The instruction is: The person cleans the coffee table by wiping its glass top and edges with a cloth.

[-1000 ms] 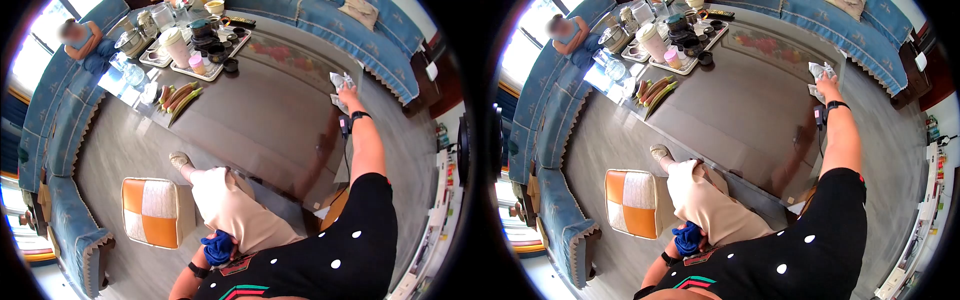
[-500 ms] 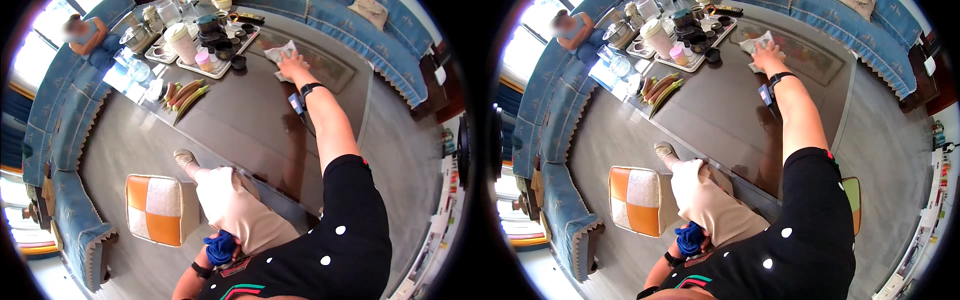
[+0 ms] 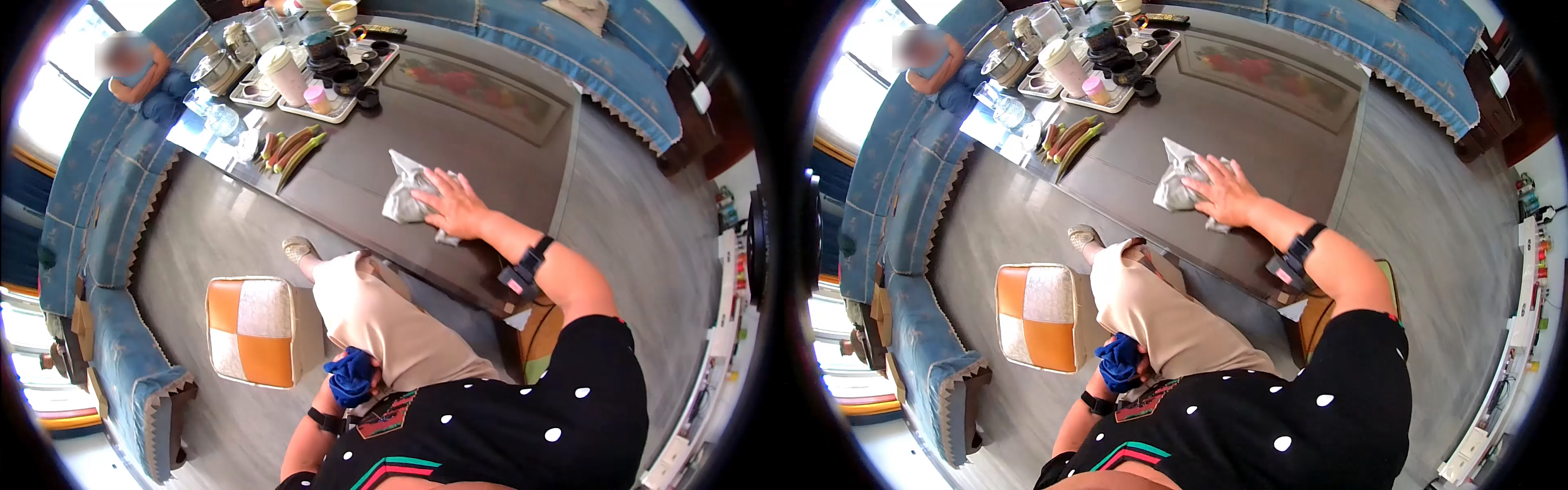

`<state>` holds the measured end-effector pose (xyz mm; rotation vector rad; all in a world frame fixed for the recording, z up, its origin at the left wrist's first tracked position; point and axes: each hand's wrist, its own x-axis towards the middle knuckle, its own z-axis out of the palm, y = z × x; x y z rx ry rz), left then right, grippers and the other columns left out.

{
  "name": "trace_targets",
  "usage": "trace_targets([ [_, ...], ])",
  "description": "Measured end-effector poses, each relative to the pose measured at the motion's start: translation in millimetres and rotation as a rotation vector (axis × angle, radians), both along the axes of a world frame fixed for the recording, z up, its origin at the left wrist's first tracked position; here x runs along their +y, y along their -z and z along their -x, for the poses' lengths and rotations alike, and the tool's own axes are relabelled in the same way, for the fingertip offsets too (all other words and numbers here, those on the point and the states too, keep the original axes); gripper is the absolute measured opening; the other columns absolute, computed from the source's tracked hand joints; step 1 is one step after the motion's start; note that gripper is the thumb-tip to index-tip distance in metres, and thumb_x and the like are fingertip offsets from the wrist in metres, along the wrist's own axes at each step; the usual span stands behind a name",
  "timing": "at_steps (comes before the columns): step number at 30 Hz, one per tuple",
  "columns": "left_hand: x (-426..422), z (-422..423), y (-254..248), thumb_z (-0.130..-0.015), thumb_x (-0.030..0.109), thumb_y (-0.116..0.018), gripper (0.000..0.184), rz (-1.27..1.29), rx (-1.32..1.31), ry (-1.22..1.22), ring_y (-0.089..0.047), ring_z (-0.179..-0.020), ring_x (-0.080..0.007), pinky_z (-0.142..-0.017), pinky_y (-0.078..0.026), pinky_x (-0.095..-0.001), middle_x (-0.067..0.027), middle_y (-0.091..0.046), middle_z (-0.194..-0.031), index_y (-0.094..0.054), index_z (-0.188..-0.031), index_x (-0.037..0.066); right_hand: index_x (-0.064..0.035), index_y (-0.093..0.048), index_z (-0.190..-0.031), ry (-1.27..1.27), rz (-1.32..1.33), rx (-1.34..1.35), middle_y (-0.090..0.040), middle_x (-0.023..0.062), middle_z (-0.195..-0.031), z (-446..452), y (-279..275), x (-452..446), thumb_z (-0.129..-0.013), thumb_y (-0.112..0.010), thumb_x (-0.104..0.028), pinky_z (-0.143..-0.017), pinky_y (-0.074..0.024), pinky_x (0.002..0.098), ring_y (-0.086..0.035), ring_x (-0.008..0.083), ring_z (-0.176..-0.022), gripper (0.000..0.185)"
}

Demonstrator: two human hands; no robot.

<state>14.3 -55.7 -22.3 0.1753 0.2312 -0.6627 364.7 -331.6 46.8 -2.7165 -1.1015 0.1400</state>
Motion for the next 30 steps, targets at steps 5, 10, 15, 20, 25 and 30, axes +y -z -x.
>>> trace_targets([
  [5, -0.2, 0.2, 0.0, -0.092, 0.055, -0.043, 0.068, 0.069, -0.001, -0.021, -0.065, -0.075, -0.04, -0.066, -0.057, -0.0425, -0.0246, -0.06, -0.085, -0.056, -0.116, -0.007, -0.0305, -0.041, -0.141, 0.149, 0.02, -0.008, -0.018, 0.0116, -0.156, 30.4, -0.6, -86.0, -0.086, -0.063, -0.037, -0.113, -0.0186, 0.0552, -0.019, 0.033, -0.144, 0.06],
  [10, 4.6, 2.7, 8.2, -0.092, 0.055, -0.04, 0.069, 0.123, 0.0, 0.002, -0.065, -0.076, -0.0409, -0.068, -0.056, -0.0435, -0.0251, -0.059, -0.086, -0.056, -0.116, -0.007, -0.0283, -0.036, -0.146, 0.554, 0.065, -0.228, -0.023, 0.0195, -0.153, -42.2, 49.1, -204.0, -0.091, -0.054, -0.042, -0.108, -0.03, 0.0521, -0.03, 0.0381, -0.138, 0.059],
  [15, 5.3, 1.6, 12.8, -0.092, 0.056, -0.039, 0.069, 0.105, -0.03, -0.001, -0.064, -0.074, -0.0401, -0.067, -0.055, -0.0419, -0.0244, -0.059, -0.084, -0.057, -0.116, -0.007, -0.0306, -0.03, -0.148, 0.897, 0.067, -0.126, -0.017, 0.0168, -0.156, -141.4, 75.2, -253.0, -0.093, -0.048, -0.046, -0.111, -0.0276, 0.0512, -0.02, 0.0393, -0.142, 0.059],
  [20, 2.7, 0.5, 8.1, -0.092, 0.057, -0.04, 0.07, 0.096, -0.008, -0.026, -0.064, -0.073, -0.0389, -0.064, -0.055, -0.0408, -0.0242, -0.059, -0.083, -0.057, -0.115, -0.007, -0.0308, -0.026, -0.149, 0.939, 0.219, -0.073, -0.019, 0.0145, -0.155, -169.2, 21.7, -144.2, -0.093, -0.043, -0.051, -0.107, -0.0331, 0.0546, -0.025, 0.0382, -0.14, 0.062],
  [25, 5.2, 6.3, 10.5, -0.093, 0.062, -0.027, 0.072, -0.062, -0.056, -0.012, -0.058, -0.065, -0.0358, -0.063, -0.049, -0.0415, -0.0189, -0.06, -0.075, -0.058, -0.115, 0.001, -0.029, -0.024, -0.15, 0.511, 0.225, -0.089, -0.01, 0.0154, -0.158, -124.4, 12.7, -20.7, -0.094, -0.044, -0.05, -0.109, -0.0241, 0.0609, -0.012, 0.0372, -0.145, 0.062],
  [30, -0.8, 3.3, 0.1, -0.094, 0.062, -0.026, 0.069, -0.096, -0.058, -0.059, -0.057, -0.064, -0.034, -0.062, -0.049, -0.0412, -0.0175, -0.06, -0.075, -0.057, -0.113, 0.003, -0.0312, -0.025, -0.15, 0.019, 0.094, 0.003, -0.005, 0.0148, -0.159, -15.4, 12.5, 41.4, -0.095, -0.044, -0.047, -0.115, -0.009, 0.0569, -0.006, 0.0349, -0.146, 0.061],
])
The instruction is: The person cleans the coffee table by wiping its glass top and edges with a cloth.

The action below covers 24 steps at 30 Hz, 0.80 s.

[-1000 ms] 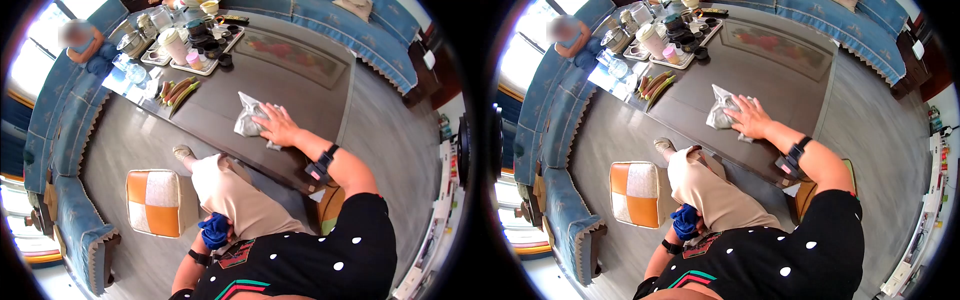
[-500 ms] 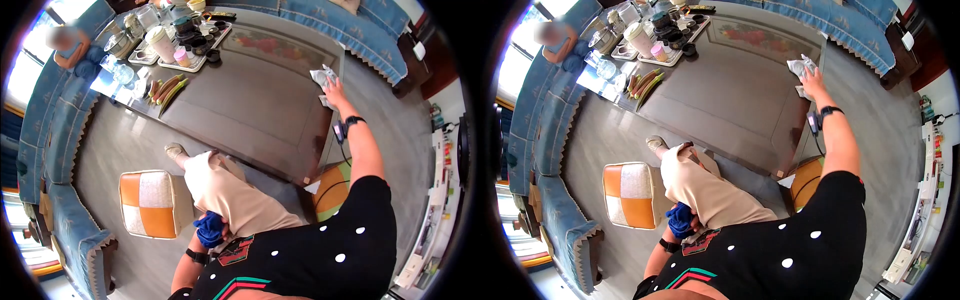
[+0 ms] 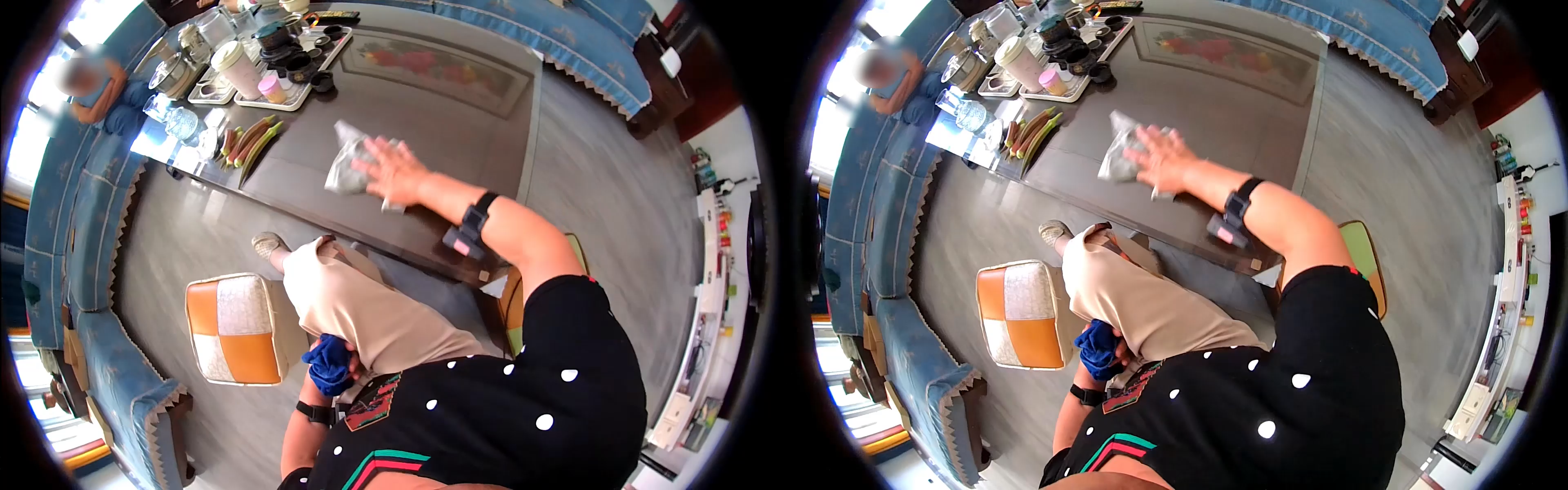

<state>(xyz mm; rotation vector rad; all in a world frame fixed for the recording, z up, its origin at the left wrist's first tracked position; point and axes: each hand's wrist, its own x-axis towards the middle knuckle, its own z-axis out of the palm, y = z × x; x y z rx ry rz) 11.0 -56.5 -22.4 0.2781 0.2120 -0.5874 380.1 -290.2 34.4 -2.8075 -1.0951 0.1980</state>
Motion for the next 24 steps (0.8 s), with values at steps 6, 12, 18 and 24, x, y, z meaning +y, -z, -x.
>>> trace_targets([
  [6, -6.1, 2.7, -13.3, -0.094, 0.059, -0.03, 0.067, 0.055, 0.068, -0.075, -0.059, -0.066, -0.0378, -0.063, -0.05, -0.0425, -0.0208, -0.061, -0.078, -0.06, -0.111, 0.001, -0.03, -0.035, -0.145, -0.247, -0.172, 0.104, -0.011, 0.0158, -0.158, 98.5, -3.3, -42.9, -0.089, -0.06, -0.04, -0.116, -0.0103, 0.0558, -0.009, 0.0339, -0.146, 0.063],
  [12, 0.6, 8.8, -8.8, -0.093, 0.065, -0.025, 0.065, -0.186, 0.038, -0.047, -0.053, -0.057, -0.0262, -0.059, -0.047, -0.0387, -0.0116, -0.056, -0.071, -0.055, -0.103, 0.008, -0.0252, -0.047, -0.137, 0.281, -0.154, -0.158, -0.024, 0.0164, -0.153, 68.0, -1.7, -137.3, -0.087, -0.062, -0.039, -0.111, -0.0221, 0.0572, -0.024, 0.0353, -0.141, 0.054],
  [18, 0.9, 8.5, -6.3, -0.091, 0.062, -0.029, 0.067, -0.013, 0.128, -0.081, -0.058, -0.062, -0.0363, -0.061, -0.05, -0.0434, -0.0189, -0.059, -0.073, -0.06, -0.103, 0.003, -0.02, -0.049, -0.136, 0.688, -0.19, -0.285, -0.023, 0.0152, -0.155, -53.4, 35.1, -229.9, -0.088, -0.058, -0.043, -0.109, -0.0244, 0.0578, -0.021, 0.0355, -0.143, 0.053],
  [24, 0.5, 5.2, -17.9, -0.092, 0.063, -0.03, 0.066, -0.194, 0.147, -0.053, -0.058, -0.063, -0.0347, -0.059, -0.05, -0.0412, -0.0163, -0.058, -0.07, -0.058, -0.101, 0.004, -0.0217, -0.042, -0.142, 0.841, -0.048, -0.213, -0.021, 0.0077, -0.156, -138.3, 22.4, -246.0, -0.094, -0.048, -0.046, -0.11, -0.0235, 0.058, -0.018, 0.0321, -0.144, 0.054],
])
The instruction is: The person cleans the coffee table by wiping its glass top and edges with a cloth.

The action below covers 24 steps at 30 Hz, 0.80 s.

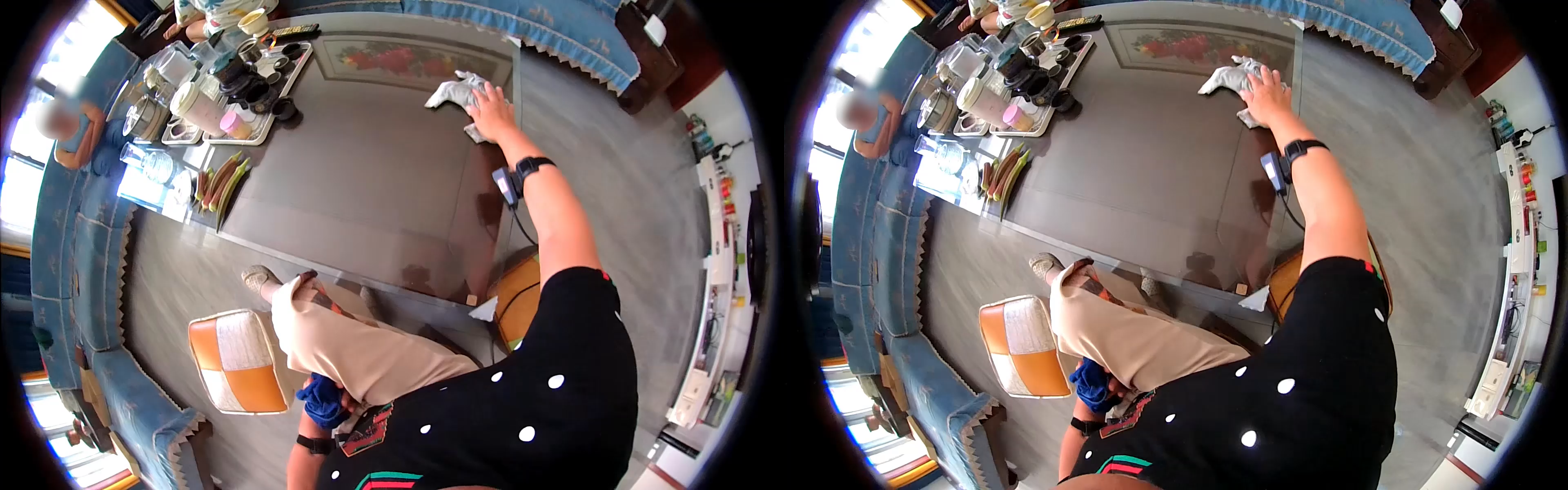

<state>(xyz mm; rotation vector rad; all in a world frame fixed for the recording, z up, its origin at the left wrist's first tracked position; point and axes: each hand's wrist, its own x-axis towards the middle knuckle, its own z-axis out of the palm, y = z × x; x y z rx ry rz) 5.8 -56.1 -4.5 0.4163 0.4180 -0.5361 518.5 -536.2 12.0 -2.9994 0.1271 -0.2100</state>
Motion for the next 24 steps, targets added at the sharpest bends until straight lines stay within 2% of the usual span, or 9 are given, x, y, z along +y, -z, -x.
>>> trace_targets([
  [2, -6.2, -4.9, -14.0, -0.093, 0.064, -0.024, 0.066, -0.133, 0.017, 0.025, -0.056, -0.058, -0.0306, -0.055, -0.048, -0.039, -0.012, -0.056, -0.065, -0.056, -0.099, 0.007, -0.0228, -0.038, -0.144, 0.077, 0.02, 0.038, -0.019, 0.0051, -0.157, -26.8, -1.6, -7.6, -0.095, -0.046, -0.047, -0.111, -0.0242, 0.0572, -0.017, 0.0306, -0.144, 0.055],
  [5, -13.8, -10.3, -22.9, -0.093, 0.065, -0.022, 0.069, -0.037, 0.189, -0.081, -0.057, -0.06, -0.0322, -0.057, -0.05, -0.0405, -0.0133, -0.057, -0.066, -0.057, -0.1, 0.005, -0.0244, -0.036, -0.145, 0.168, 0.032, 0.034, -0.019, 0.0042, -0.157, -60.1, 4.4, -28.1, -0.095, -0.045, -0.047, -0.111, -0.0246, 0.0561, -0.017, 0.0298, -0.144, 0.055],
  [9, -8.0, -7.0, -7.9, -0.093, 0.065, -0.022, 0.074, 0.023, 0.053, -0.012, -0.058, -0.063, -0.0359, -0.059, -0.05, -0.0427, -0.0166, -0.06, -0.071, -0.059, -0.101, 0.002, -0.0256, -0.037, -0.145, 0.284, 0.006, 0.03, -0.019, 0.0047, -0.157, -73.8, -0.9, -40.5, -0.095, -0.046, -0.046, -0.11, -0.0242, 0.0576, -0.017, 0.0312, -0.144, 0.054],
  [13, -1.5, -0.6, 1.7, -0.09, 0.068, -0.026, 0.075, -0.015, 0.095, 0.039, -0.059, -0.065, -0.0373, -0.062, -0.05, -0.0422, -0.0173, -0.061, -0.071, -0.06, -0.104, 0.002, -0.0256, -0.039, -0.143, 0.462, -0.102, -0.014, -0.023, 0.0061, -0.155, -84.9, -1.9, -48.3, -0.094, -0.048, -0.046, -0.109, -0.0245, 0.0589, -0.018, 0.0331, -0.143, 0.054],
  [17, -5.5, -1.6, 1.7, -0.088, 0.066, -0.036, 0.076, 0.031, 0.128, -0.02, -0.062, -0.067, -0.0364, -0.063, -0.052, -0.0404, -0.0222, -0.06, -0.073, -0.06, -0.104, -0.004, -0.0216, -0.049, -0.134, 0.645, -0.331, -0.049, -0.032, 0.0138, -0.148, -87.2, -7.8, -52.1, -0.092, -0.057, -0.04, -0.102, -0.04, 0.0491, -0.04, 0.035, -0.131, 0.047],
  [18, -8.0, -3.6, -0.4, -0.088, 0.065, -0.039, 0.077, 0.051, 0.135, -0.039, -0.062, -0.067, -0.036, -0.062, -0.053, -0.0398, -0.0237, -0.06, -0.074, -0.06, -0.104, -0.006, -0.0134, -0.054, -0.126, 0.642, -0.379, -0.139, -0.044, 0.0184, -0.138, -80.4, -7.7, -50.7, -0.089, -0.061, -0.037, -0.097, -0.0451, 0.0448, -0.047, 0.0372, -0.124, 0.044],
  [19, -10.4, -6.4, -5.2, -0.088, 0.065, -0.038, 0.077, 0.072, 0.099, -0.016, -0.062, -0.067, -0.036, -0.063, -0.053, -0.0395, -0.0234, -0.061, -0.075, -0.06, -0.105, -0.007, -0.0134, -0.054, -0.126, 0.637, -0.372, -0.143, -0.044, 0.0184, -0.138, -78.1, -6.5, -53.0, -0.089, -0.061, -0.037, -0.097, -0.0451, 0.0448, -0.047, 0.0372, -0.124, 0.044],
  [22, -8.4, -8.2, -4.6, -0.089, 0.065, -0.036, 0.077, 0.103, 0.051, 0.022, -0.062, -0.067, -0.036, -0.063, -0.053, -0.0389, -0.0228, -0.061, -0.076, -0.06, -0.106, -0.007, 0.0003, -0.056, -0.113, 0.63, -0.447, -0.272, -0.062, 0.0251, -0.114, -62.8, -0.4, -59.3, -0.088, -0.062, -0.036, -0.09, -0.0467, 0.0481, -0.056, 0.0414, -0.112, 0.045],
  [24, -7.6, -6.8, -0.8, -0.09, 0.065, -0.033, 0.078, 0.116, 0.034, 0.036, -0.062, -0.067, -0.0359, -0.064, -0.052, -0.0382, -0.0225, -0.061, -0.077, -0.06, -0.106, -0.006, 0.0002, -0.056, -0.113, 0.661, -0.508, -0.237, -0.062, 0.0257, -0.113, -55.5, 4.7, -68.2, -0.088, -0.062, -0.037, -0.09, -0.0466, 0.0486, -0.057, 0.0422, -0.109, 0.046],
])
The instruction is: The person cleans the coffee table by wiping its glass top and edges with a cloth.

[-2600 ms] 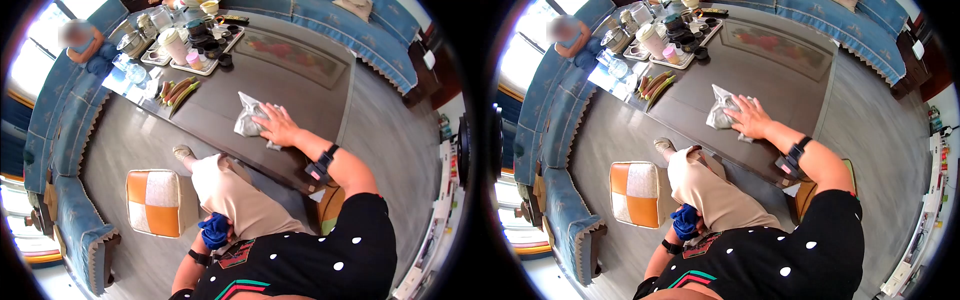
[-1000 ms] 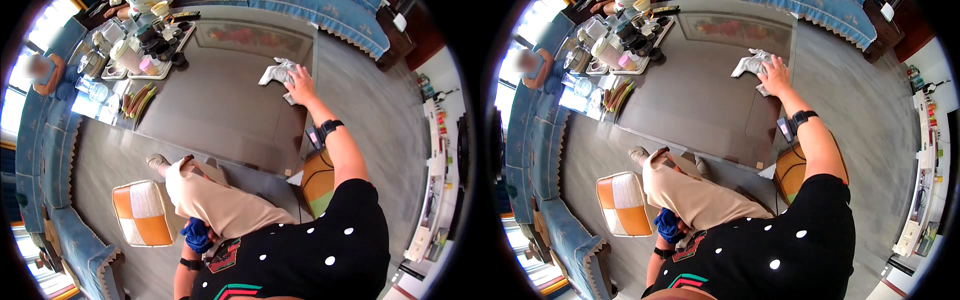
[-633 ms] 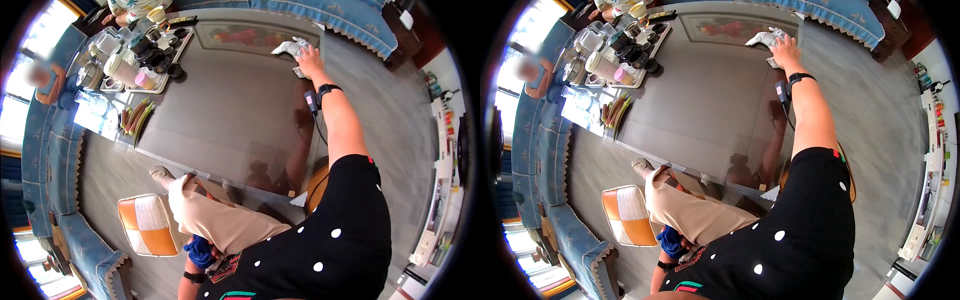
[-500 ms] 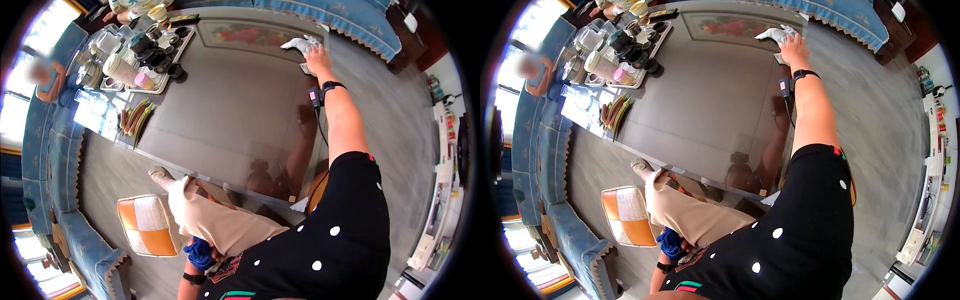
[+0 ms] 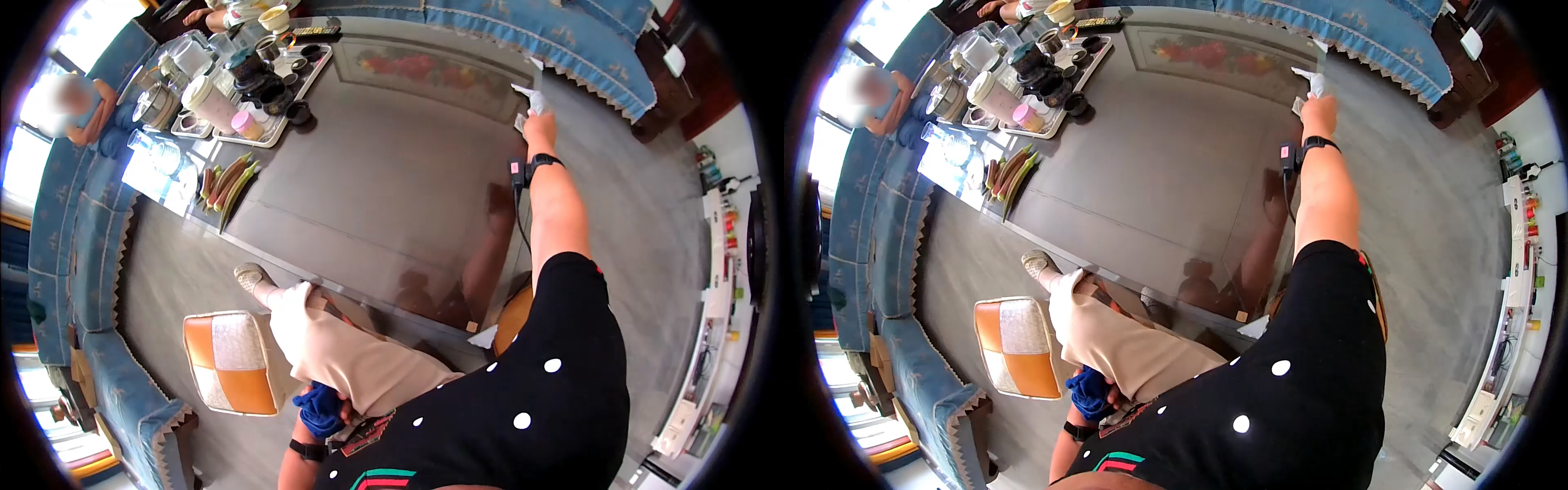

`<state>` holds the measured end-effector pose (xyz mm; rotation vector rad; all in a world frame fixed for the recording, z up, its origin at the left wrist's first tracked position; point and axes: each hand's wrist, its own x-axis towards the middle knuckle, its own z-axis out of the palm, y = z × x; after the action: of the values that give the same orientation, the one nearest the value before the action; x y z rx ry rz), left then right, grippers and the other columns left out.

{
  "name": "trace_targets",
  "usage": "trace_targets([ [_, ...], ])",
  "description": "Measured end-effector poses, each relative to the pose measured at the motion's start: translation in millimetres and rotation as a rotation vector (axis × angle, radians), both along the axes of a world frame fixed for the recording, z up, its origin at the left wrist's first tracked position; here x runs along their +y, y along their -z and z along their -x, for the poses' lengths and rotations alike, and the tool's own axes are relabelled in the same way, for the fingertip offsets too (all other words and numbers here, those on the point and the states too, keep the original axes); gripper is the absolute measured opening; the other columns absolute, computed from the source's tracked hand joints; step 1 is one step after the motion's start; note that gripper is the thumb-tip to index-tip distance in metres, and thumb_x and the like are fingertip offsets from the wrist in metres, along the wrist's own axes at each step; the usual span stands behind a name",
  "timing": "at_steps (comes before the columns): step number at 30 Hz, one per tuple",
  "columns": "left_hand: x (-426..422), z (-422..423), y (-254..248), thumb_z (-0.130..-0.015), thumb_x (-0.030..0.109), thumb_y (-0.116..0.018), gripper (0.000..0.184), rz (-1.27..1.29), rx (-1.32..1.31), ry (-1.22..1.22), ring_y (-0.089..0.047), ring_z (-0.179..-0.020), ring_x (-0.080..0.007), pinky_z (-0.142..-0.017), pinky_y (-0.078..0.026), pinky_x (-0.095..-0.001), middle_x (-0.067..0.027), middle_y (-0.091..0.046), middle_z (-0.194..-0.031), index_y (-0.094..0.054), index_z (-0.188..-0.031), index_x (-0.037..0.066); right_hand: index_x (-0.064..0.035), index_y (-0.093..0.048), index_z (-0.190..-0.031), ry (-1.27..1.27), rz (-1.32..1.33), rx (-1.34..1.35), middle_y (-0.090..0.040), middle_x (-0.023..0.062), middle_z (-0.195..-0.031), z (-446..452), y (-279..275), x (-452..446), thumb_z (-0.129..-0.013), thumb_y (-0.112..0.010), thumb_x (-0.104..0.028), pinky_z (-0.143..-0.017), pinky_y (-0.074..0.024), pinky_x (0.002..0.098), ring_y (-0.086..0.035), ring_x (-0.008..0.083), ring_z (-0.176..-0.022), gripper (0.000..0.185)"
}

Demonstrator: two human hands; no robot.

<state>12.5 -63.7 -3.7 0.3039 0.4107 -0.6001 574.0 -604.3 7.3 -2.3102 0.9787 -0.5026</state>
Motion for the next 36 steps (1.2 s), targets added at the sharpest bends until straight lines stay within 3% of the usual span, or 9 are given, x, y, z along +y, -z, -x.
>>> trace_targets([
  [8, 2.2, -1.3, 12.4, -0.093, 0.061, -0.031, 0.075, 0.124, -0.084, 0.017, -0.064, -0.074, -0.0373, -0.068, -0.053, -0.0397, -0.0229, -0.061, -0.085, -0.058, -0.112, -0.005, 0.0104, -0.062, -0.1, -0.041, -0.092, -0.081, -0.061, 0.0347, -0.103, 58.0, 18.9, 1.8, -0.083, -0.065, -0.041, -0.085, -0.0456, 0.0502, -0.057, 0.0487, -0.102, 0.054],
  [9, 1.9, -1.9, 15.4, -0.093, 0.061, -0.032, 0.075, 0.169, -0.099, 0.028, -0.064, -0.076, -0.0381, -0.068, -0.054, -0.0403, -0.0236, -0.061, -0.088, -0.057, -0.115, -0.006, 0.0116, -0.061, -0.104, -0.095, -0.182, -0.054, -0.062, 0.0334, -0.104, 63.6, 22.7, 0.6, -0.083, -0.066, -0.04, -0.085, -0.0456, 0.0487, -0.059, 0.0472, -0.101, 0.056],
  [10, 0.9, -4.1, 17.3, -0.093, 0.06, -0.033, 0.074, 0.212, -0.113, 0.041, -0.064, -0.077, -0.0388, -0.069, -0.055, -0.0408, -0.0244, -0.061, -0.091, -0.057, -0.117, -0.006, 0.0074, -0.063, -0.093, -0.157, -0.114, -0.243, -0.064, 0.0298, -0.097, 52.7, 66.5, -17.8, -0.082, -0.066, -0.047, -0.079, -0.0456, 0.0524, -0.059, 0.0485, -0.092, 0.055],
  [16, 4.5, -12.4, 43.3, -0.092, 0.058, -0.041, 0.076, 0.461, -0.203, 0.122, -0.063, -0.089, -0.0465, -0.078, -0.056, -0.0487, -0.0293, -0.059, -0.101, -0.045, -0.13, -0.007, 0.0076, -0.061, -0.101, -0.147, -0.158, -0.224, -0.066, 0.0258, -0.1, 142.0, 53.3, 25.6, -0.081, -0.07, -0.044, -0.081, -0.0475, 0.0468, -0.063, 0.0415, -0.095, 0.056],
  [21, -0.6, -18.3, 30.4, -0.095, 0.057, -0.034, 0.068, 0.426, -0.282, 0.178, -0.063, -0.086, -0.041, -0.08, -0.051, -0.0464, -0.0228, -0.062, -0.1, -0.052, -0.126, -0.001, 0.0045, -0.061, -0.11, -0.31, -0.404, -0.353, -0.067, 0.0163, -0.102, 236.4, 44.4, 63.7, -0.084, -0.069, -0.029, -0.08, -0.048, 0.0372, -0.064, 0.0247, -0.091, 0.043],
  [29, 0.6, -8.0, 35.3, -0.097, 0.058, -0.029, 0.07, 0.477, -0.266, 0.111, -0.062, -0.097, -0.0432, -0.091, -0.048, -0.0519, -0.027, -0.06, -0.109, -0.046, -0.131, 0.0, 0.0028, -0.058, -0.118, -0.481, -0.684, -0.254, -0.064, 0.008, -0.108, 325.5, 74.5, 74.4, -0.09, -0.063, -0.025, -0.083, -0.047, 0.0322, -0.059, 0.0165, -0.094, 0.039],
  [33, 4.2, 2.1, 30.6, -0.097, 0.054, -0.036, 0.064, 0.47, -0.289, 0.08, -0.059, -0.108, -0.0377, -0.095, -0.045, -0.0553, -0.0162, -0.059, -0.119, -0.046, -0.131, 0.002, 0.0044, -0.058, -0.118, -0.534, -0.673, -0.145, -0.064, 0.0087, -0.108, 365.3, 27.5, 74.5, -0.09, -0.064, -0.028, -0.083, -0.0471, 0.0324, -0.059, 0.0163, -0.093, 0.043],
  [35, 6.1, 5.7, 32.7, -0.097, 0.055, -0.034, 0.064, 0.462, -0.301, 0.075, -0.06, -0.106, -0.0379, -0.095, -0.045, -0.055, -0.0169, -0.059, -0.118, -0.047, -0.131, 0.002, 0.0071, -0.057, -0.118, -0.493, -0.54, 0.059, -0.064, 0.0088, -0.11, 368.8, 10.3, 65.1, -0.09, -0.065, -0.031, -0.084, -0.0465, 0.0324, -0.059, 0.0159, -0.094, 0.048],
  [36, 7.6, 6.8, 34.3, -0.097, 0.056, -0.033, 0.065, 0.459, -0.304, 0.072, -0.06, -0.106, -0.0379, -0.095, -0.045, -0.0549, -0.0173, -0.06, -0.117, -0.047, -0.131, 0.002, 0.0078, -0.057, -0.118, -0.509, -0.624, -0.041, -0.063, 0.0091, -0.111, 368.0, 1.8, 60.3, -0.089, -0.065, -0.032, -0.085, -0.0461, 0.0325, -0.058, 0.0162, -0.095, 0.05],
])
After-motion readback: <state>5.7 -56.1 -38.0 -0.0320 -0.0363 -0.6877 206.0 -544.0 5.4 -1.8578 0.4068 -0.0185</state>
